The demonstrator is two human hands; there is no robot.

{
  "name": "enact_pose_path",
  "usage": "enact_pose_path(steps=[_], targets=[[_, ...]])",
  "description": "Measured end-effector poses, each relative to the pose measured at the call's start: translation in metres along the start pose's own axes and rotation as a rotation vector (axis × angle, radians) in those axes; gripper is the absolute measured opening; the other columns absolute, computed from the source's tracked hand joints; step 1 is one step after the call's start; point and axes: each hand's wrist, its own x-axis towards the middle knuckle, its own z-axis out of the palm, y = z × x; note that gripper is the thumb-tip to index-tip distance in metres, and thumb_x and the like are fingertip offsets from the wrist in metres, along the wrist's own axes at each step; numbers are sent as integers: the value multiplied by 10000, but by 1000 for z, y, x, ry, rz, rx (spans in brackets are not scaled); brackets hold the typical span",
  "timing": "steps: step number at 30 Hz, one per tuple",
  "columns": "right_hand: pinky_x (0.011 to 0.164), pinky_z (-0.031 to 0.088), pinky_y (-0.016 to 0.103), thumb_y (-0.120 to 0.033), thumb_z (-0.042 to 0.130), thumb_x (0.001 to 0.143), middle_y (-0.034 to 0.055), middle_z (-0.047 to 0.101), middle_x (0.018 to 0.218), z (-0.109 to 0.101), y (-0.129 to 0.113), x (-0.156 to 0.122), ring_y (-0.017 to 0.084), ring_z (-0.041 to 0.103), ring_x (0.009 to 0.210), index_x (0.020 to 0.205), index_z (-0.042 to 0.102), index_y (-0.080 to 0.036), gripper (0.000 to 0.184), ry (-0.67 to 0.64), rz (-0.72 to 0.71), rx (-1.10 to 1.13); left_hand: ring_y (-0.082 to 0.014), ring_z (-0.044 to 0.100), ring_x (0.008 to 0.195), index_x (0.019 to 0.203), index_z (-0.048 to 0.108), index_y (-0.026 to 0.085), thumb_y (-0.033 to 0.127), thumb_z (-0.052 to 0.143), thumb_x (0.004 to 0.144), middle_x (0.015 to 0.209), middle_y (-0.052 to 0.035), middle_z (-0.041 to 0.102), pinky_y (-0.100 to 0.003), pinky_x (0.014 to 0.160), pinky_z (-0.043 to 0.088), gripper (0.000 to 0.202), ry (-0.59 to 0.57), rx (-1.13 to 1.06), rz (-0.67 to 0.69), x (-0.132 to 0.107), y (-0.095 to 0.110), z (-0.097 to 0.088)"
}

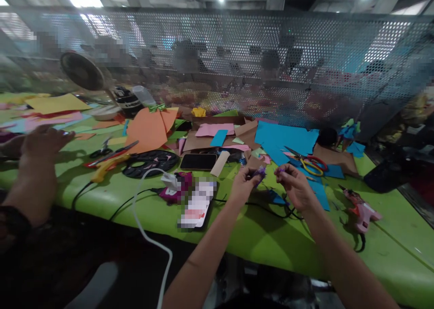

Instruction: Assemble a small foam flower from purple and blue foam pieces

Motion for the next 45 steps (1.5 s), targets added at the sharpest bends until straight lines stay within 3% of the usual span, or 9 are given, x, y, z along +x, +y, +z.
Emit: enact_pose_path(steps=[4,12,18,24,30,34,37,41,45], targets=[[605,441,263,-418,771,741,15,643,750,-1,1,0,129,535,642,707,630,-217,248,6,18,86,-95,522,629,819,644,161,352,775,634,709,11,621,-206,584,402,297,7,-37,-5,-2,5,2],[561,440,268,-362,818,621,-9,622,671,2,-2,0,120,537,563,645,586,-213,277,70,37,-45,-98,549,706,810,596,170,263,756,631,765,16,610,-206,666,436,258,18,-56,28,-1,2,1],[542,454,269,-377,832,584,-23,576,638,5,-1,-1,125,540,553,660,561,-212,327,84,32,-116,-157,634,907,1038,629,179,227,747,644,962,-45,699,-260,807,482,414,-10,-106,3,0,-2,1],[586,490,259,-333,853,592,-39,595,679,4,0,-1,115,561,583,811,613,-227,341,55,51,-28,-191,630,943,1031,688,161,267,726,677,992,-68,722,-282,814,485,372,-76,-64,-12,0,0,1],[600,461,275,-359,761,662,25,639,790,-2,6,5,122,534,624,881,697,-192,282,14,133,-88,-173,628,904,1016,668,170,270,743,670,943,-44,713,-275,819,485,368,-30,-67,-7,-3,2,3],[518,348,267,-337,623,739,-10,505,656,-4,9,4,130,417,576,827,691,-204,174,31,32,-238,-166,623,894,1038,633,186,261,722,707,942,-32,691,-269,813,488,351,-51,-29,-2,-4,1,3],[499,284,274,-394,555,834,-31,388,610,-2,9,2,141,343,564,868,684,-224,215,26,-54,-411,-155,614,886,1008,596,187,244,699,734,920,-22,666,-261,809,486,299,-88,-25,26,-4,-1,4],[491,241,261,-441,662,795,-60,301,599,2,12,1,129,305,558,935,673,-216,266,-15,-120,-635,-138,591,835,1000,551,199,238,672,749,882,1,622,-253,772,496,282,-148,-39,41,-4,-4,5],[502,227,259,-404,708,762,-65,296,599,1,17,2,117,302,553,879,678,-193,243,12,-208,-725,-138,571,838,1003,549,200,210,640,753,923,-4,605,-250,749,496,266,-201,-5,68,-4,-3,5]])
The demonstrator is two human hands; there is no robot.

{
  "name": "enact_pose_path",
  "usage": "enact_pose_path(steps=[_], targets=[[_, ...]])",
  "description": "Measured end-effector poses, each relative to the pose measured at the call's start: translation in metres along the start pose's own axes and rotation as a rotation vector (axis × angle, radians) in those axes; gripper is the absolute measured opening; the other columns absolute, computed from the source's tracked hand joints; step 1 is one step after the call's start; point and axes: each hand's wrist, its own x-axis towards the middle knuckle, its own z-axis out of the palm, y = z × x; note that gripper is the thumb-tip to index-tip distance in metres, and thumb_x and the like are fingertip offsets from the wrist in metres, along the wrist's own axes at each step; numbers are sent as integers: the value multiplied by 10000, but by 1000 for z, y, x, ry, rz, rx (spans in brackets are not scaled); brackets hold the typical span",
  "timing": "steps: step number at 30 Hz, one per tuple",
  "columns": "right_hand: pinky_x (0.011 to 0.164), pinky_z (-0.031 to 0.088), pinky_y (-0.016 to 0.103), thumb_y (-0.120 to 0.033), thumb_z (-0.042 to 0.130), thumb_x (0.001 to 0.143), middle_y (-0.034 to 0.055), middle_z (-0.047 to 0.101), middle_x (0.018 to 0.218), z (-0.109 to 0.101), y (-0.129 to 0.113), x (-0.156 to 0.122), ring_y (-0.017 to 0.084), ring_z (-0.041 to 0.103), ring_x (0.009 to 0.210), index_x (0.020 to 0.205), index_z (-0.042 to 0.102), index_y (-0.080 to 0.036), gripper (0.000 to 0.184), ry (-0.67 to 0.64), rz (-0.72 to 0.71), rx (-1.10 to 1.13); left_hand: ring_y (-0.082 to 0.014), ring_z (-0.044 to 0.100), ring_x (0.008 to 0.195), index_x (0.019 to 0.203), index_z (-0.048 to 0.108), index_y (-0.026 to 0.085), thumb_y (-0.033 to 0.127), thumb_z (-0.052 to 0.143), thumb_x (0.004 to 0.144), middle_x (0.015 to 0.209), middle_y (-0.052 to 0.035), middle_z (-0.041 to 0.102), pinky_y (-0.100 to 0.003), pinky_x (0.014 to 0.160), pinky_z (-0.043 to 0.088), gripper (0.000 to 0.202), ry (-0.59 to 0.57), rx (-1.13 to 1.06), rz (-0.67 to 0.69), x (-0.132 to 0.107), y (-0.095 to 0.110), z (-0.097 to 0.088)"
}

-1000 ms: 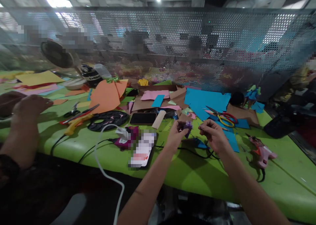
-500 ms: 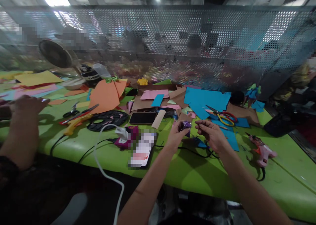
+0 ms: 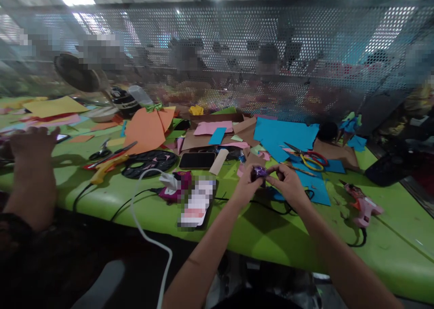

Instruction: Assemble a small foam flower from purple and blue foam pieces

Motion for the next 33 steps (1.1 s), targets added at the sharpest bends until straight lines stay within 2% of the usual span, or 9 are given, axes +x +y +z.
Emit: enact_pose_path(steps=[7,11,14,18,23,26,30,33], targets=[[525,276,275,-349,664,774,-47,384,592,-5,0,1,129,355,552,780,657,-203,146,27,-10,-38,-152,545,879,1014,580,197,239,661,749,902,1,596,-248,790,460,280,-27,93,-14,-3,7,-1],[547,316,278,-343,646,782,-28,446,632,-9,-3,2,138,392,585,747,635,-205,143,53,-31,-28,-178,564,921,987,626,203,363,666,789,919,-17,629,-260,800,476,258,22,92,-60,-6,11,-1],[538,305,278,-351,643,789,-27,446,634,-10,-5,2,136,386,578,745,625,-205,154,62,-29,-23,-185,570,936,958,653,207,438,624,833,924,-29,647,-261,809,480,264,67,128,-33,-6,12,-1],[544,306,285,-375,629,810,-34,409,642,-10,-7,0,135,377,574,783,634,-205,173,50,-37,0,-164,565,890,916,643,204,430,615,839,874,-14,632,-245,810,461,241,93,191,25,-4,11,-2],[549,288,285,-447,653,824,-41,360,647,-7,-6,-1,140,381,592,899,683,-206,255,23,-15,-33,-144,566,798,908,627,189,398,601,843,821,-7,618,-235,736,456,221,99,167,31,-3,10,-2],[532,267,283,-427,692,797,-44,362,637,-5,-4,-1,132,363,571,843,678,-204,228,23,-27,-71,-138,554,758,863,634,183,388,632,817,789,-3,610,-230,686,451,210,113,191,41,-4,13,-1],[532,278,282,-386,686,798,-34,415,635,-5,-3,-1,131,370,568,786,657,-201,188,37,-43,-83,-127,541,672,867,627,179,429,661,784,740,4,602,-229,607,453,265,94,116,-37,-4,14,0],[535,280,277,-371,678,808,-25,444,650,-5,-3,-1,129,373,578,767,641,-200,180,32,-67,-102,-119,532,644,852,633,175,441,682,762,701,7,589,-217,579,433,285,104,87,-45,-3,11,0]])
